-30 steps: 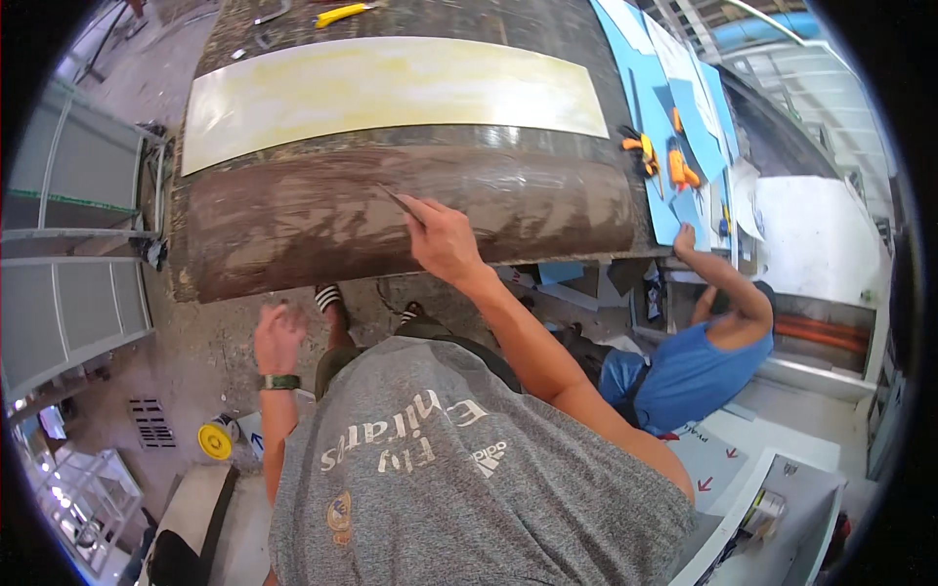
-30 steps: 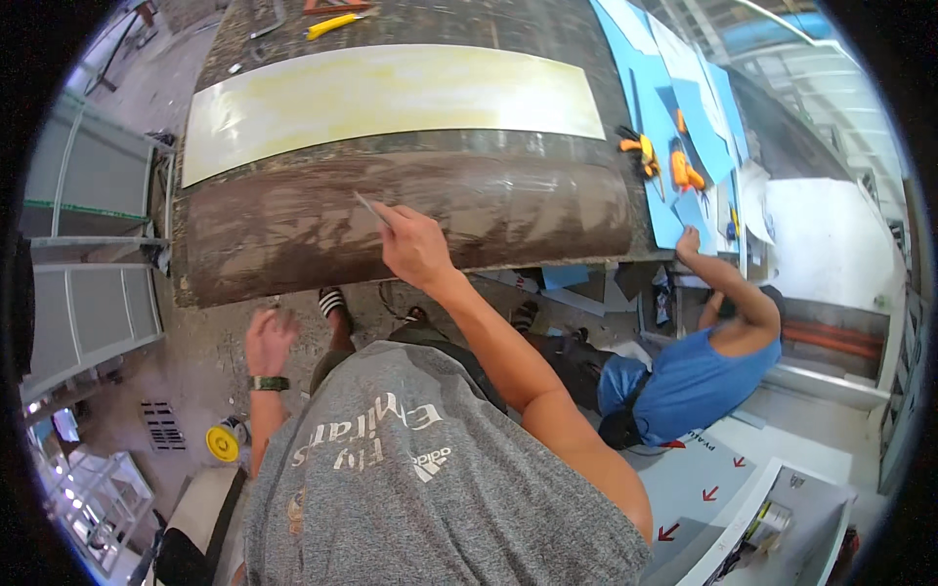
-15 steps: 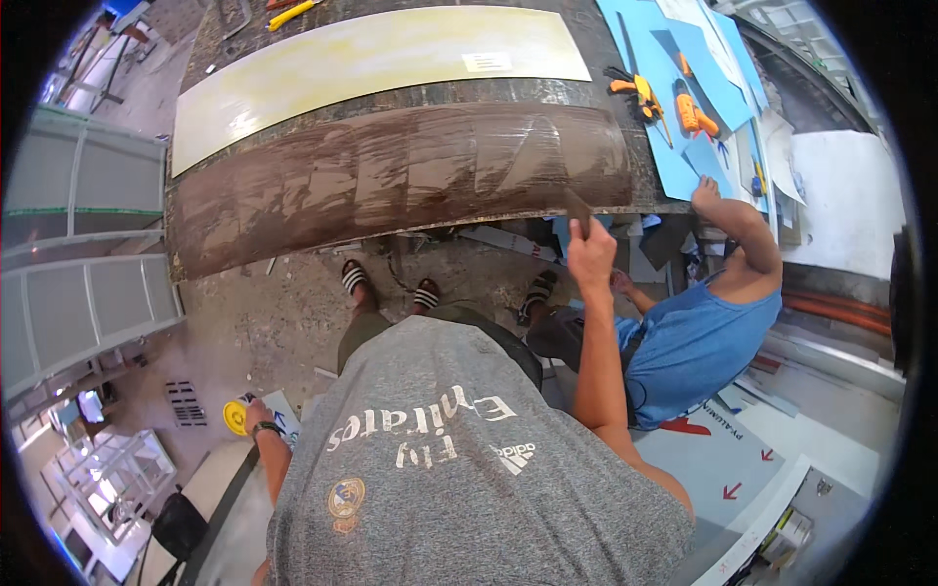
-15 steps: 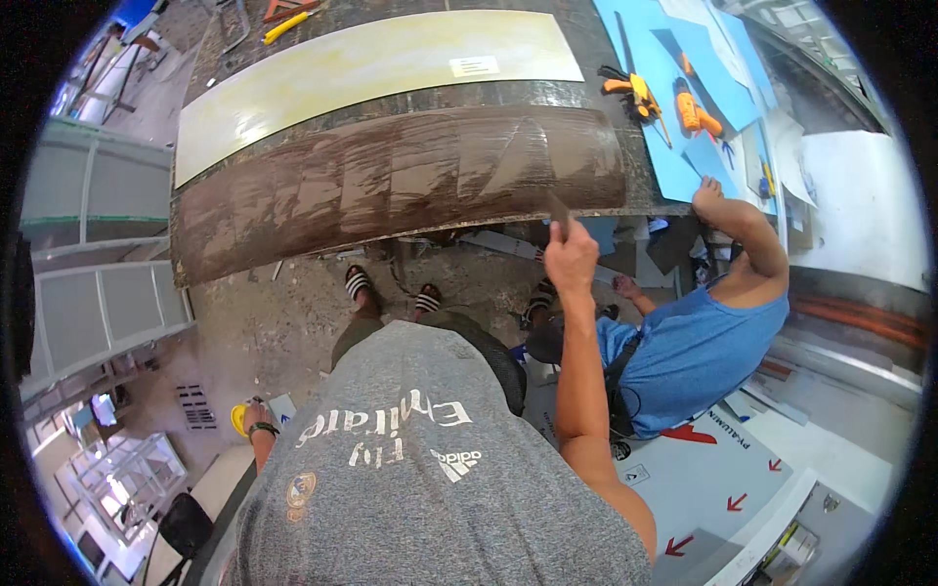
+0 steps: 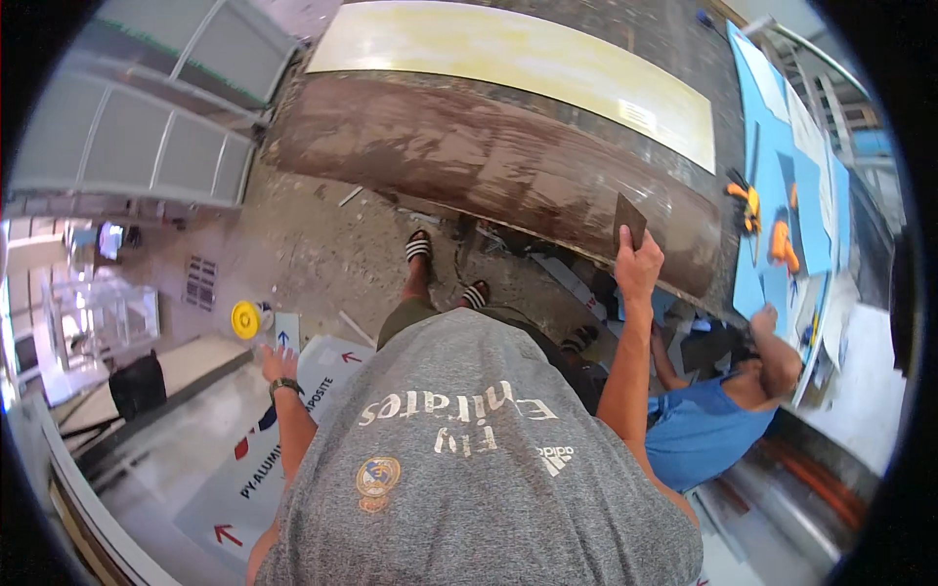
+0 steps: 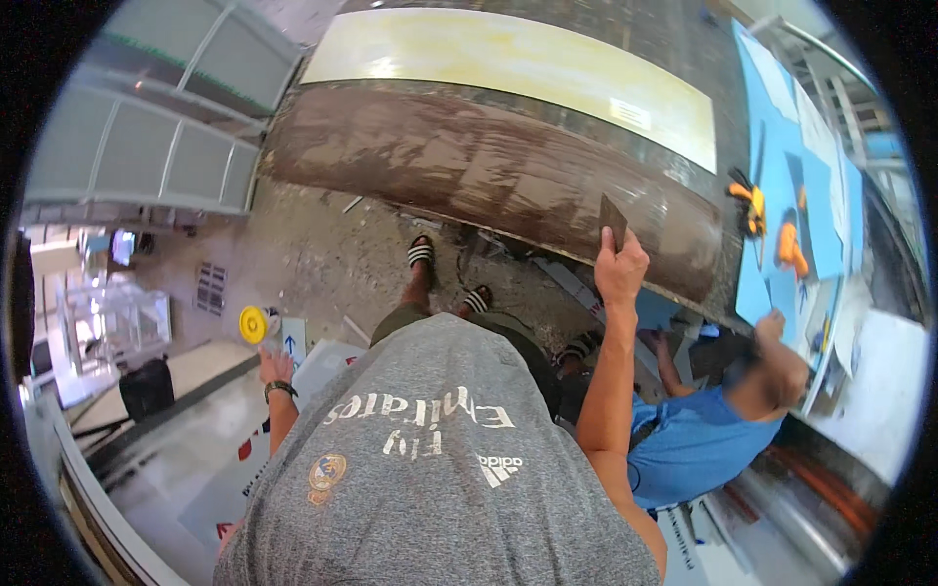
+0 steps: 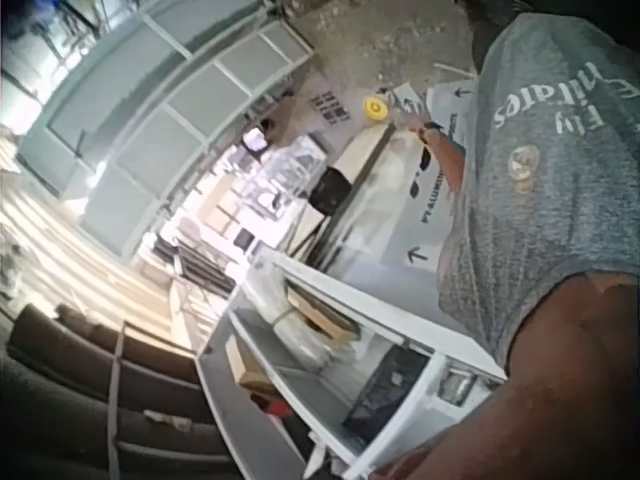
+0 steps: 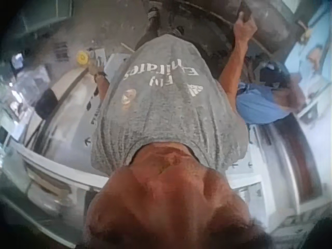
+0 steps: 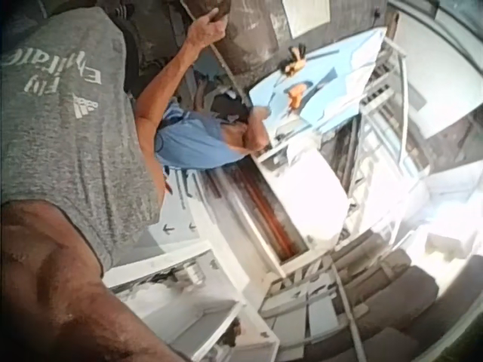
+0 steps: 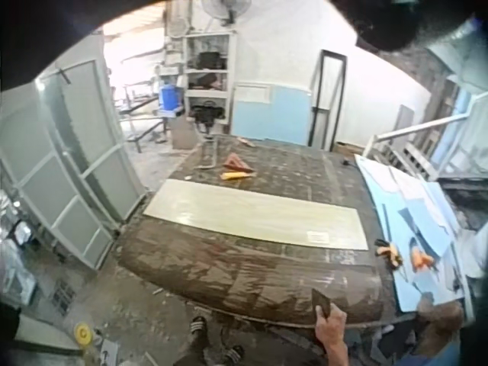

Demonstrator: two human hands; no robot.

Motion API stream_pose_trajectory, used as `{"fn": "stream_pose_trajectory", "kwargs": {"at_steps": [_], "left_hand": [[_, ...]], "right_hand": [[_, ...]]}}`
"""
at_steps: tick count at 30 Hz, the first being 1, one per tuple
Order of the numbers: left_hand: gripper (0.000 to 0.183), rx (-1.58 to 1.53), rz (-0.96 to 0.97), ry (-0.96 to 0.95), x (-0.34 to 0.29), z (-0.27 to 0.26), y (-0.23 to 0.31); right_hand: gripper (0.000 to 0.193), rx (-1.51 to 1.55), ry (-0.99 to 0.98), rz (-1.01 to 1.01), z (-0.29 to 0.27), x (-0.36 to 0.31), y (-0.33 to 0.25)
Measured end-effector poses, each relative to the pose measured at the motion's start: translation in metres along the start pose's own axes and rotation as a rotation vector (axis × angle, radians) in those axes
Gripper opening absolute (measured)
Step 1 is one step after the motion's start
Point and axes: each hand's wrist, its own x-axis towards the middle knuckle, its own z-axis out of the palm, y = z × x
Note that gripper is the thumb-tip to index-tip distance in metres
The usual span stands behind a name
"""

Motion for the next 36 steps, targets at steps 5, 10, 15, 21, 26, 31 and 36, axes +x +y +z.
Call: {"fn": "stream_pose_trajectory", "kwargs": {"at_steps": [5,10,15,21,26,31,36], "left_hand": [[0.100,-0.411,-0.119,-1.205,-0.032,-0.016,0.012],[0.117,-0.495,-0.146,-1.173,-0.141,0.122,0.037],[0.117,-0.493,-0.132,-1.211,-0.160,0.157,0.063],[0.117,-0.367,-0.164,-1.249,-0.117,0.186,0.092],[0.118,0.019,0.114,-0.870,-0.055,0.253,0.157],[0.114,0.488,0.309,-0.513,0.039,0.354,0.209],[0.105,0.394,0.106,-0.918,0.107,0.462,0.218]], "right_hand": [[0.026,-0.180,-0.070,-0.127,0.026,0.023,0.000],[0.034,-0.107,-0.065,-0.214,0.018,0.024,0.005],[0.035,-0.042,-0.081,-0.182,0.009,0.023,0.014],[0.037,-0.056,-0.043,-0.067,-0.015,0.005,0.020],[0.039,-0.166,0.081,-0.036,-0.022,-0.011,0.027],[0.040,-0.209,0.145,0.117,-0.024,-0.025,-0.002],[0.038,-0.321,0.228,0.133,0.009,-0.037,-0.060]]}}
